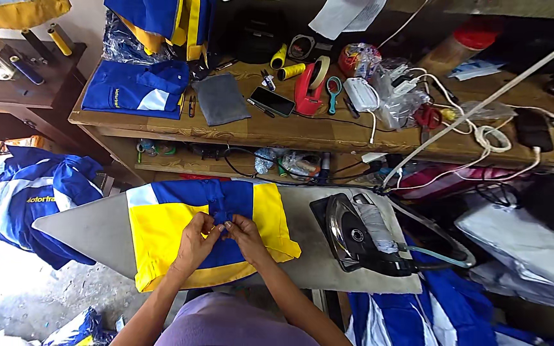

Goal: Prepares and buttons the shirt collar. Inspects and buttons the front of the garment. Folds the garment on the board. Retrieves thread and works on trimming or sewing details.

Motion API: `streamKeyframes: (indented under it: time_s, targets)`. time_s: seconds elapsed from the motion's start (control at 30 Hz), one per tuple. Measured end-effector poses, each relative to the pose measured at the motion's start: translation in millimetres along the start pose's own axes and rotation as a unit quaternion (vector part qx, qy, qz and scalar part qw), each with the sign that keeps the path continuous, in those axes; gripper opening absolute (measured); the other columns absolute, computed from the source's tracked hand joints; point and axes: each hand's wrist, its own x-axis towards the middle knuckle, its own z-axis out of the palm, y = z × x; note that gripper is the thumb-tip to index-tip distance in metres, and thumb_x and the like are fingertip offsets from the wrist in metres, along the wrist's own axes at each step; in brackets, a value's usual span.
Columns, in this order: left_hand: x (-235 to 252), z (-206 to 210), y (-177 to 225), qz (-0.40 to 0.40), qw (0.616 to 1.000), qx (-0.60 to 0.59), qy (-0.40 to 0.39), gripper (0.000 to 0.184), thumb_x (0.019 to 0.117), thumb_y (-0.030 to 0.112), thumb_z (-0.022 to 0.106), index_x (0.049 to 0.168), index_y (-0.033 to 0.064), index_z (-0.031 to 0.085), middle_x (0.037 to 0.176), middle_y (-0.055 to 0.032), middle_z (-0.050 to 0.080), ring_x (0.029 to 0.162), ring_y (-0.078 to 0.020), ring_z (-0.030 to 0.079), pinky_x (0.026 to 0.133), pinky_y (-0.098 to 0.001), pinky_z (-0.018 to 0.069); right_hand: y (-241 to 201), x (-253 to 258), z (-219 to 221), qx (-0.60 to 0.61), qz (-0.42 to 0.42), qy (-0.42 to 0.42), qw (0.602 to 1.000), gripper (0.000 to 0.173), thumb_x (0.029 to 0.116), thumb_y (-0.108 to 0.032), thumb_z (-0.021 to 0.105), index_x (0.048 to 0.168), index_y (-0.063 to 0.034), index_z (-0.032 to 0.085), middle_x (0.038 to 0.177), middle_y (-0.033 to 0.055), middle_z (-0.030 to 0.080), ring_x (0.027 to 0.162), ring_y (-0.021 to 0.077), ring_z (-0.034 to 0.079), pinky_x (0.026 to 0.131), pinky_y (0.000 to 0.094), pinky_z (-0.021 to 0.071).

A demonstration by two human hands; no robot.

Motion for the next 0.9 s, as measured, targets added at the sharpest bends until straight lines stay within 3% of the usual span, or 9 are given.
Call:
streamKeyframes:
  time_s: [0.1,0.2,0.3,0.4,0.53,0.67,0.9]
  targets:
    - [3,-1,4,-0.013,0.998,0.002,-0.061,0.038,0.1072,0.034,0.052,0.089,0.0024,0.062,0.071,-0.0032,0.057,0.062,-0.0098,0.055,0.06,-0.0267,0.0484,-2,0,2,-0.015,-0.037,-0.028,0.999,0.013,0.1025,-0.005,0.054,0.099,0.002,0.064,0.085,0.005,0.067,0.074,0.0126,0.067,0.071,0.0304,0.0596]
    - [2,1,8,-0.024,0.994,-0.086,-0.067,0.036,0.1105,0.025,0.043,0.089,0.0048,0.063,0.069,0.0023,0.057,0.061,-0.0039,0.055,0.06,-0.0214,0.0477,-7,2,1,-0.038,-0.069,-0.052,0.996,0.013,0.1027,-0.007,0.055,0.1,0.0015,0.065,0.084,0.004,0.068,0.073,0.0114,0.066,0.07,0.0292,0.059]
    - [3,0,6,-0.02,0.992,-0.114,-0.06,0.033,0.1098,0.024,0.045,0.086,0.0067,0.061,0.067,0.0034,0.056,0.058,-0.003,0.053,0.057,-0.0199,0.0462,-9,3,-1,-0.026,-0.059,-0.067,0.996,0.012,0.1021,-0.008,0.058,0.102,0.0018,0.066,0.087,0.0052,0.069,0.076,0.0135,0.068,0.073,0.0318,0.0602]
    - [3,-2,0,0.003,0.996,-0.064,-0.056,0.033,0.1081,0.026,0.05,0.085,0.004,0.06,0.067,-0.0001,0.054,0.059,-0.0058,0.052,0.057,-0.0216,0.0461,-8,2,-2,-0.043,-0.037,-0.04,0.998,0.011,0.1002,-0.009,0.062,0.101,0.0016,0.065,0.086,0.0062,0.069,0.075,0.015,0.069,0.072,0.0326,0.0615]
    - [0,-1,-3,0.034,0.998,0.017,-0.045,0.033,0.1065,0.027,0.053,0.088,0.0009,0.063,0.072,-0.0049,0.057,0.064,-0.0092,0.055,0.062,-0.0231,0.0485,-13,0,-3,-0.169,-0.034,-0.015,0.985,0.015,0.0999,-0.017,0.064,0.094,-0.0023,0.065,0.074,0.0005,0.064,0.062,0.007,0.061,0.06,0.0235,0.0543]
    - [-7,2,-3,0.017,0.998,-0.006,-0.058,0.029,0.1036,0.026,0.059,0.092,0.0006,0.063,0.076,-0.0057,0.06,0.067,-0.0095,0.057,0.065,-0.023,0.0507,-21,1,-5,-0.288,-0.002,-0.036,0.957,0.022,0.1013,-0.022,0.057,0.09,-0.0049,0.062,0.07,0.0001,0.057,0.06,0.0071,0.058,0.06,0.0245,0.052]
    - [-17,11,12,0.098,0.985,0.145,-0.006,0.021,0.0999,0.018,0.059,0.092,0.0002,0.066,0.088,-0.0129,0.067,0.084,-0.0235,0.069,0.08,-0.0345,0.0593,-17,0,3,-0.272,0.023,0.01,0.962,0.014,0.0938,-0.018,0.057,0.086,-0.0072,0.062,0.069,-0.0007,0.057,0.06,0.0084,0.058,0.059,0.0267,0.0512]
